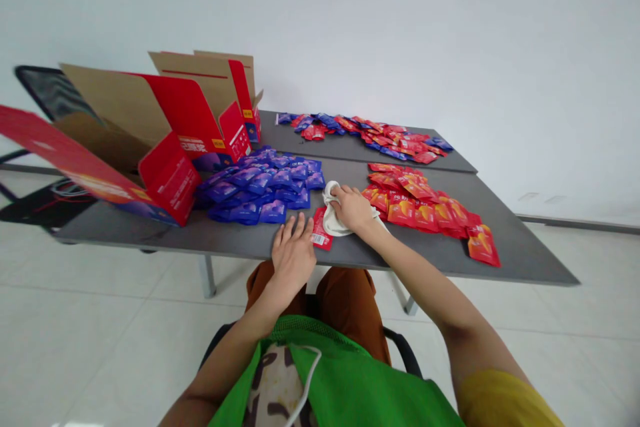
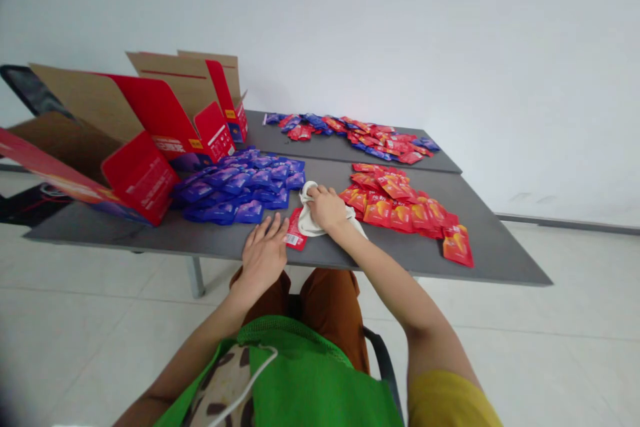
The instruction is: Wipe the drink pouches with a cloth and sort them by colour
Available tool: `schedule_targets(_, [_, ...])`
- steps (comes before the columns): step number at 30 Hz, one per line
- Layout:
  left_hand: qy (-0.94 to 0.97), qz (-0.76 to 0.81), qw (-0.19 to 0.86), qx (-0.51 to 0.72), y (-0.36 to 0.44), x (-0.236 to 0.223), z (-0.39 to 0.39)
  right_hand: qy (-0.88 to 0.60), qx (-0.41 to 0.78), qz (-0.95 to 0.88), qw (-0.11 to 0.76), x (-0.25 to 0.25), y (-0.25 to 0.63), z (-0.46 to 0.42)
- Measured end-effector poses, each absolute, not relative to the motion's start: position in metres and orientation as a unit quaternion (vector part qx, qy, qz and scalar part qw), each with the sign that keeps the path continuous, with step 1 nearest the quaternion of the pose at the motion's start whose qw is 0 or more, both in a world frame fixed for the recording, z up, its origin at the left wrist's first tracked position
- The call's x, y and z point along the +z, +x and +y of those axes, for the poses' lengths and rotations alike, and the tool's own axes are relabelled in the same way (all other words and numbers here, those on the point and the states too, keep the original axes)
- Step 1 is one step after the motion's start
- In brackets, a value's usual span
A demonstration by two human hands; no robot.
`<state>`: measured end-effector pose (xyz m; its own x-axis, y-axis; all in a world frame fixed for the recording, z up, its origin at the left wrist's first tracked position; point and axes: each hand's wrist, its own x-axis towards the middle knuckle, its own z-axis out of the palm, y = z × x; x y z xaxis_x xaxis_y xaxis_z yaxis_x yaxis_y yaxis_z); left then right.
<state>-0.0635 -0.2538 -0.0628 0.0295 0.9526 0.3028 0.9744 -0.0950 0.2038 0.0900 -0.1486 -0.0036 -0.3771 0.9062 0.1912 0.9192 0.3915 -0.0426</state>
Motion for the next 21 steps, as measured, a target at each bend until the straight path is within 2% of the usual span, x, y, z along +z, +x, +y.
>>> schedule_targets(5, [-0.709,-0.682,0.040,-0.179,-0.059,-0.058,-0.254,-0.370,0.043,-0.916,0.148,-0.007,0.101,-0.182])
schedule_targets(8, [-0.724,-0.666,0.035,-0.176,-0.060,-0.054,-0.255,-0.348,0.074,-0.920,0.165,-0.019,0.096,-0.192])
schedule_targets(14, [-0.725,-0.669,0.031,-0.160,-0.063,-0.054,-0.255,-0.441,0.093,-0.884,0.124,-0.025,0.082,-0.173])
schedule_targets(21, [-0.725,-0.676,0.020,-0.130,-0.061,-0.058,-0.252,-0.603,0.018,-0.795,0.064,-0.005,0.082,-0.132])
